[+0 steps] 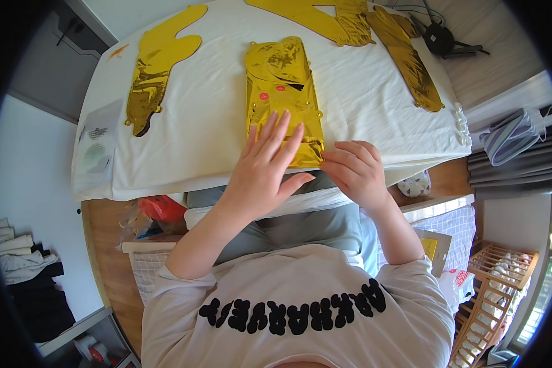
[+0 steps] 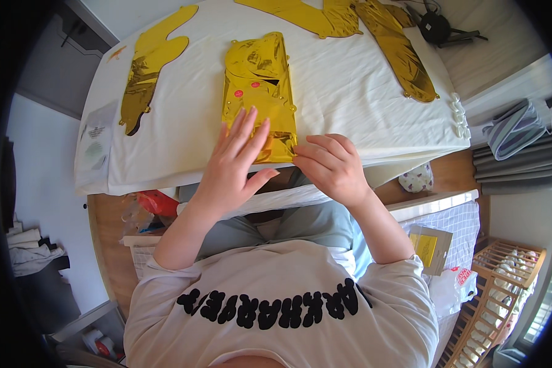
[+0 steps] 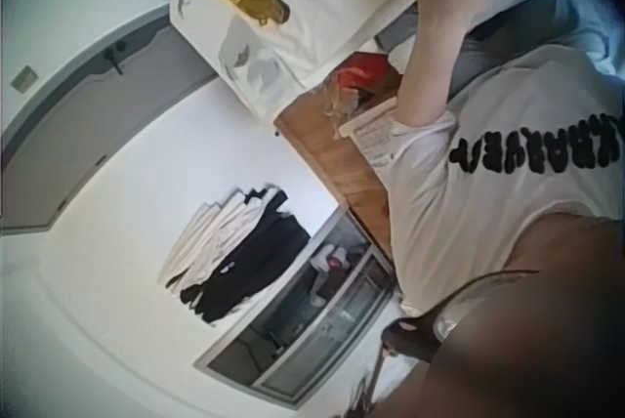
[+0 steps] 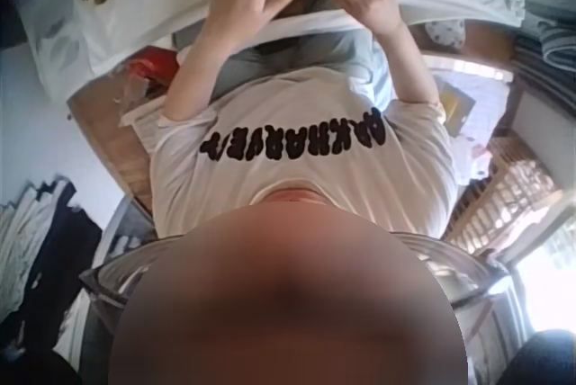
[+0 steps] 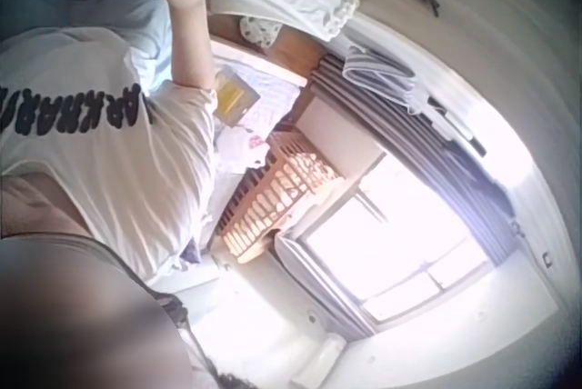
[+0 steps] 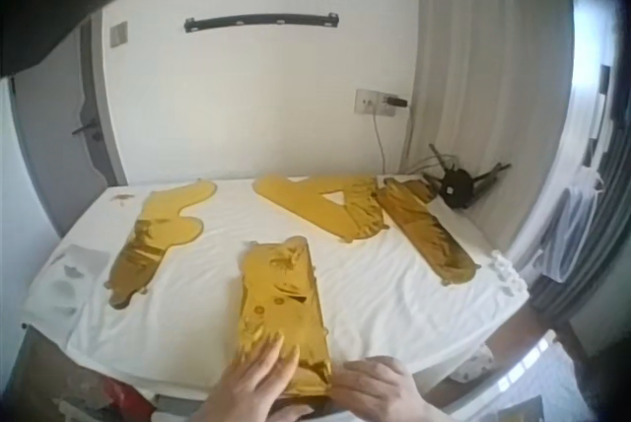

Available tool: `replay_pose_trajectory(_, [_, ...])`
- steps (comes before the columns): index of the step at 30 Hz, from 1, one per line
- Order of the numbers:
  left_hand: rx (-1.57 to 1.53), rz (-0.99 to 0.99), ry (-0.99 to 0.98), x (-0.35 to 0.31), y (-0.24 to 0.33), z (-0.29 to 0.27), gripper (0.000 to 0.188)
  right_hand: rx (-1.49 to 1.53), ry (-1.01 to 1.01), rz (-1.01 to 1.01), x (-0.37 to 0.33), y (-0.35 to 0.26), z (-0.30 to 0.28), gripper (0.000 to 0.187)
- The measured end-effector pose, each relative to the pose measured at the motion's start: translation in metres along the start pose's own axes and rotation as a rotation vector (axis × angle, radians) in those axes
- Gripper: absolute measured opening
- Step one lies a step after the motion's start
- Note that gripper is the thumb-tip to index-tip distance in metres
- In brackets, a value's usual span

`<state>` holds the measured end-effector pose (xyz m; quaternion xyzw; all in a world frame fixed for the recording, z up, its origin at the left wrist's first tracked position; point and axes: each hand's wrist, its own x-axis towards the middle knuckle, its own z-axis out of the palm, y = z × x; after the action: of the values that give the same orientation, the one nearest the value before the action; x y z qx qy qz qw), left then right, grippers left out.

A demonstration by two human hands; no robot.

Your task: Folding a gold foil balloon into a neat rectangle.

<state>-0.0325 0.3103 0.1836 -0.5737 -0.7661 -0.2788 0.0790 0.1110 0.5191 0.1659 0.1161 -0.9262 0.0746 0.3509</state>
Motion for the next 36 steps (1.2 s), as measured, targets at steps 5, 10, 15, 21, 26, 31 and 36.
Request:
replay_pose_trajectory(5, [0.04,-0.051,-0.098,-0.017,-0.024,-0.036,0.107,0.008,-0.002,-0.035,-0.008,0.005,-0.005,0.029])
replay_pose_trajectory(10, [0.11,-0.126,-0.22,-0.023,-0.043,-0.046,0.126,0.079,-0.106,0.011,0.004,0.008,-0.01,0.06])
replay_pose_trajectory(15, [0.139,-0.083,-0.242,-0.017,-0.047,-0.037,0.129,0.004,-0.208,0.128,0.032,0.006,-0.011,0.081])
replay_pose_trajectory(21, [0.127,-0.036,-0.244,-0.01,-0.052,-0.033,0.119,0.003,-0.308,0.196,0.045,0.009,-0.003,0.089])
replay_pose_trajectory(26, [0.064,-0.029,-0.251,-0.005,-0.054,-0.035,0.111,0.095,-0.364,0.208,0.048,0.01,-0.004,0.086])
replay_pose_trajectory(31, [-0.015,0.034,-0.282,0.002,-0.062,-0.038,0.106,0.116,-0.386,0.192,0.047,0.014,-0.001,0.077])
replay_pose_trajectory(36, [-0.017,0.031,-0.266,0.003,-0.062,-0.04,0.099,0.152,-0.408,0.187,0.049,0.016,-0.005,0.068])
